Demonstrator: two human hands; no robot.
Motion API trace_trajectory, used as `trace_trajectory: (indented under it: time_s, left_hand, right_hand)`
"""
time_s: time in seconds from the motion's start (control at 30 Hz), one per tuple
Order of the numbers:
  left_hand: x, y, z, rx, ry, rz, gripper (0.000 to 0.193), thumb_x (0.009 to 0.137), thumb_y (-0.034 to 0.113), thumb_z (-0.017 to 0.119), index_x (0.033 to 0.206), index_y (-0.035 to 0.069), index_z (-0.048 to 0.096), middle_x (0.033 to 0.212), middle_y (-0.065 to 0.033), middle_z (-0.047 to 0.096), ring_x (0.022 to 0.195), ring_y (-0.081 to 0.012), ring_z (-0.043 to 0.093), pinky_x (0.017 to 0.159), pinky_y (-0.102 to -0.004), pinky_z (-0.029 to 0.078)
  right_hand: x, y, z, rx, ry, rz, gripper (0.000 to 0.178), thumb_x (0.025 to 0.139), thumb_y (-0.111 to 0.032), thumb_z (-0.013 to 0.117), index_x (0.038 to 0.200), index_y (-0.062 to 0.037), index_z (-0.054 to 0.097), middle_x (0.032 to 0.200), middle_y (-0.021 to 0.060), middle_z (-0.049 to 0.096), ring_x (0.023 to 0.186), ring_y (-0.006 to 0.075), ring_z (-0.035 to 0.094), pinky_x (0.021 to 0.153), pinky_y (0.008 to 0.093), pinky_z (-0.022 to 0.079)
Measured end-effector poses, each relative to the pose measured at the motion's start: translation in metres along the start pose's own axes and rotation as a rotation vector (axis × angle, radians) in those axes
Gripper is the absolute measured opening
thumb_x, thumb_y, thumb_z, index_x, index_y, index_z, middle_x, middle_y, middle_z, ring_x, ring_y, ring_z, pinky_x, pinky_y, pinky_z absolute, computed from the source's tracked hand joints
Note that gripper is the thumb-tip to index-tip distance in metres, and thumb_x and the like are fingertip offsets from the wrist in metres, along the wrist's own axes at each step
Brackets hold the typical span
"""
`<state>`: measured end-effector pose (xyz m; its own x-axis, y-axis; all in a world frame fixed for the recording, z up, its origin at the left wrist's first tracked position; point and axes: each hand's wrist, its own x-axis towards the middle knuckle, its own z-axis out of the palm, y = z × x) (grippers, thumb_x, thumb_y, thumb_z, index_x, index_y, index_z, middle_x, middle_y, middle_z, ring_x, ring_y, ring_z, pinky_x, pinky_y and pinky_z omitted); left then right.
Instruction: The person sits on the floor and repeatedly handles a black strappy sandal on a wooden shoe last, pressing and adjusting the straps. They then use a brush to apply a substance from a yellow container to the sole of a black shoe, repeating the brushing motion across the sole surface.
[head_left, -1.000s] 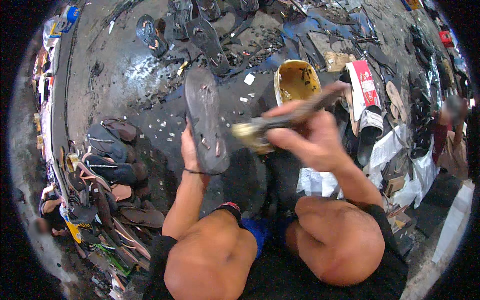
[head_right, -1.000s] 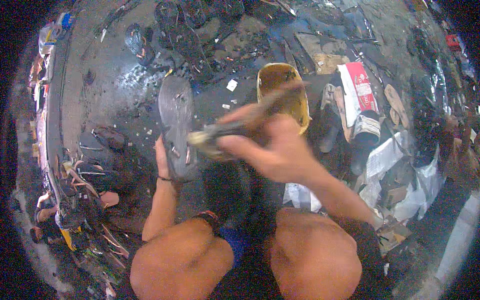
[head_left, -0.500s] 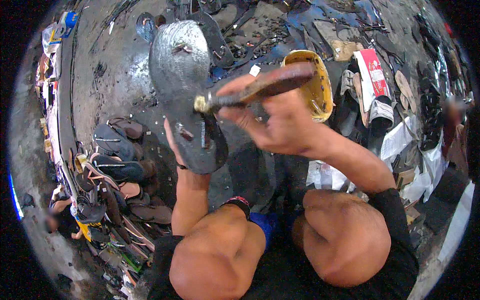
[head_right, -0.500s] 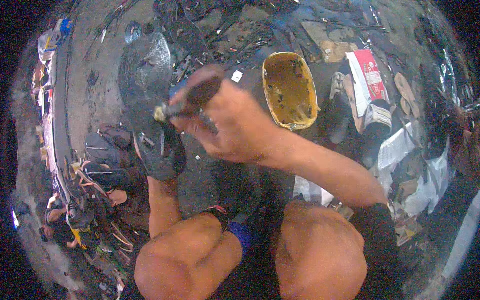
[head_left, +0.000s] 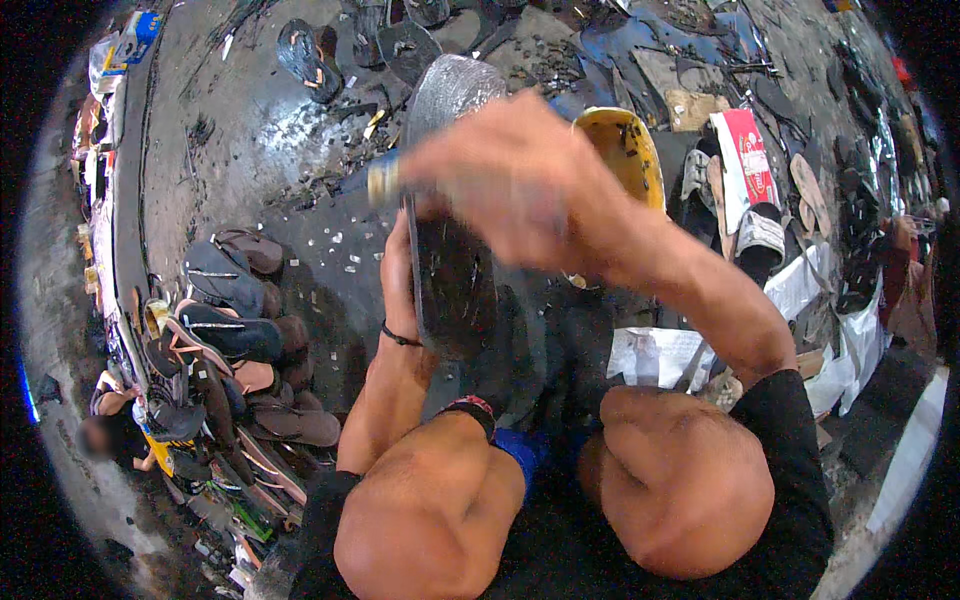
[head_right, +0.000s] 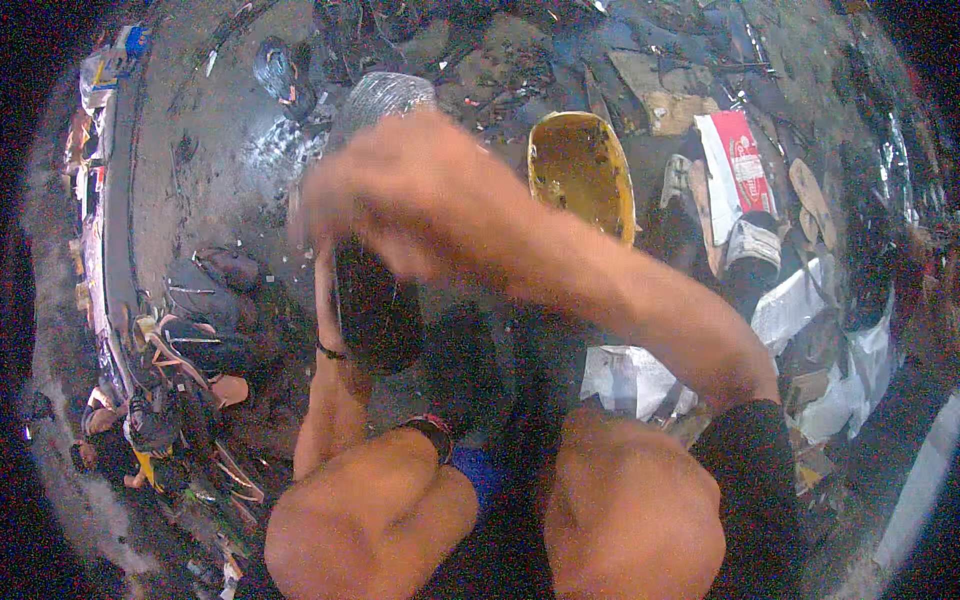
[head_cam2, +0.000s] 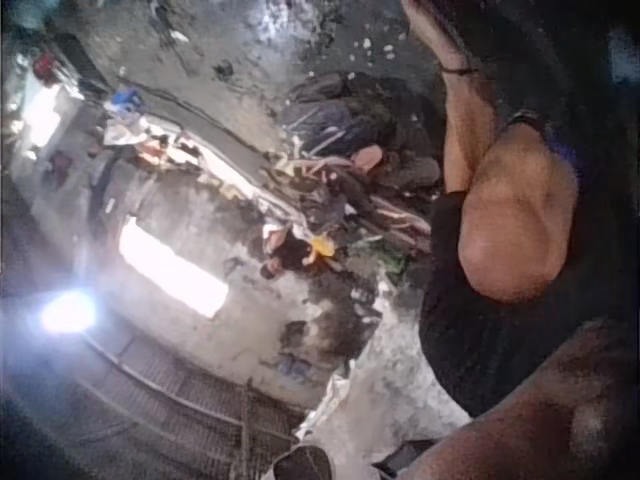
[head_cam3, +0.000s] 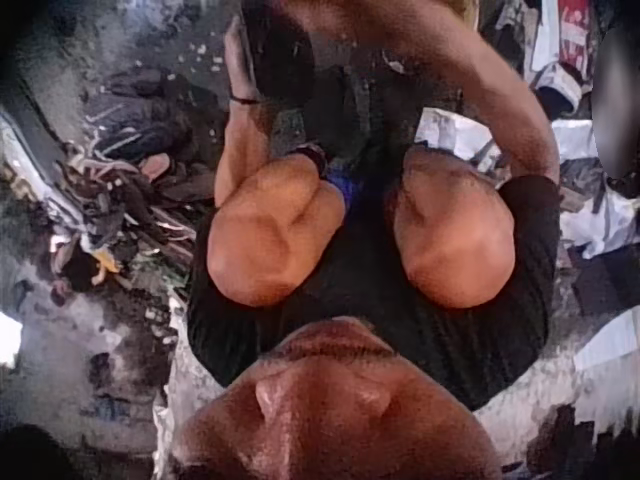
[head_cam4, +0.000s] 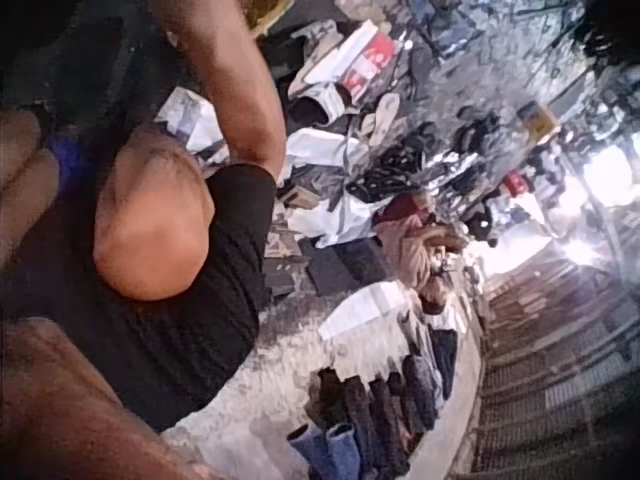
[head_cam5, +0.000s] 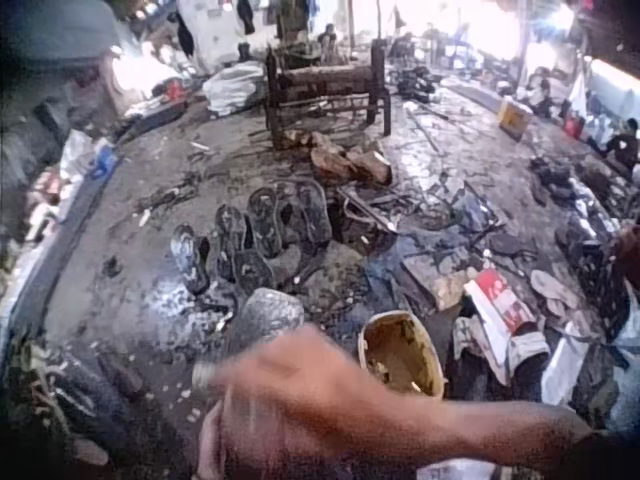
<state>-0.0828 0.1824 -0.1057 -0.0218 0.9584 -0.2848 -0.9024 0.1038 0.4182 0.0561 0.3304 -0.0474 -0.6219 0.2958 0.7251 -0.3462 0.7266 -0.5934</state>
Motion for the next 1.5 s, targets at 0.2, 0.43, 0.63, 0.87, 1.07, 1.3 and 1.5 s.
trace_trajectory:
  time_s: [0.2, 0.43, 0.63, 0.87, 1.07, 1.3, 1.5]
  left_hand:
    - [0.006, 0.026, 0.031, 0.108, 0.281, -0.003, 0.046, 0.105, 0.043, 0.037, 0.115, 0.006, 0.062, 0.092, -0.0077, 0.070, 0.071, -0.0198, 0.068, 0.061, -0.0355, 0.058]
    - [0.046, 0.055, -0.082, -0.010, 0.409, 0.134, 0.047, 0.100, 0.036, 0.039, 0.122, 0.000, 0.061, 0.111, -0.0152, 0.070, 0.095, -0.0293, 0.070, 0.083, -0.0446, 0.058]
    - [0.129, 0.065, -0.138, 0.043, 0.524, 0.157, 0.038, 0.103, 0.038, 0.050, 0.120, 0.007, 0.064, 0.121, -0.0059, 0.068, 0.106, -0.0217, 0.063, 0.095, -0.0391, 0.048]
    - [0.035, 0.024, -0.150, 0.772, 0.700, 0.573, 0.031, 0.101, 0.034, 0.057, 0.102, 0.005, 0.068, 0.087, -0.0020, 0.068, 0.076, -0.0107, 0.059, 0.069, -0.0290, 0.049]
    - [-0.118, 0.084, -0.031, 0.991, 0.826, 0.925, 0.026, 0.104, 0.021, 0.052, 0.118, 0.003, 0.064, 0.107, -0.0038, 0.067, 0.097, -0.0131, 0.064, 0.081, -0.0275, 0.051]
    - [-0.251, 0.277, -0.002, 2.498, 1.696, 0.826, 0.076, 0.085, 0.017, 0.067, 0.152, 0.011, 0.033, 0.154, -0.0201, 0.036, 0.143, -0.0374, 0.034, 0.117, -0.0523, 0.027]
    - [-0.322, 0.369, -0.048, 2.547, 1.974, -0.449, 0.034, 0.091, 0.013, 0.055, 0.123, 0.012, 0.067, 0.102, -0.0167, 0.074, 0.093, -0.0361, 0.073, 0.079, -0.0490, 0.059]
  right_hand:
    - [-0.033, -0.080, 0.024, 0.013, -0.164, 0.041, 0.037, 0.075, -0.018, 0.067, 0.111, -0.0121, 0.064, 0.093, 0.0023, 0.063, 0.087, 0.0219, 0.063, 0.075, 0.0366, 0.049]
    - [-0.081, -0.075, 0.033, 0.233, -0.366, 0.631, 0.028, 0.084, -0.016, 0.072, 0.112, -0.0149, 0.071, 0.101, 0.0073, 0.070, 0.096, 0.0281, 0.064, 0.083, 0.0390, 0.047]
    - [-0.115, -0.070, 0.012, 0.015, -0.117, 0.892, 0.019, 0.088, -0.012, 0.073, 0.105, -0.0046, 0.071, 0.100, 0.0104, 0.071, 0.093, 0.0230, 0.067, 0.083, 0.0349, 0.051]
    - [-0.150, -0.028, -0.046, -0.454, 0.205, 1.172, 0.030, 0.096, -0.022, 0.066, 0.116, 0.0013, 0.066, 0.107, 0.0150, 0.070, 0.097, 0.0245, 0.065, 0.087, 0.0361, 0.049]
    - [-0.181, 0.000, -0.067, -0.979, 0.091, 0.849, 0.036, 0.094, -0.027, 0.069, 0.115, 0.0019, 0.066, 0.102, 0.0200, 0.069, 0.089, 0.0356, 0.066, 0.077, 0.0422, 0.051]
    - [-0.210, -0.051, -0.094, -0.757, -0.196, 1.071, 0.029, 0.090, -0.022, 0.072, 0.102, 0.0034, 0.064, 0.086, 0.0192, 0.068, 0.079, 0.0357, 0.066, 0.073, 0.0432, 0.051]
    - [-0.191, -0.071, -0.072, -0.774, -0.141, 1.123, 0.038, 0.088, -0.033, 0.070, 0.106, 0.0001, 0.069, 0.097, 0.0258, 0.069, 0.093, 0.0439, 0.066, 0.081, 0.0492, 0.051]
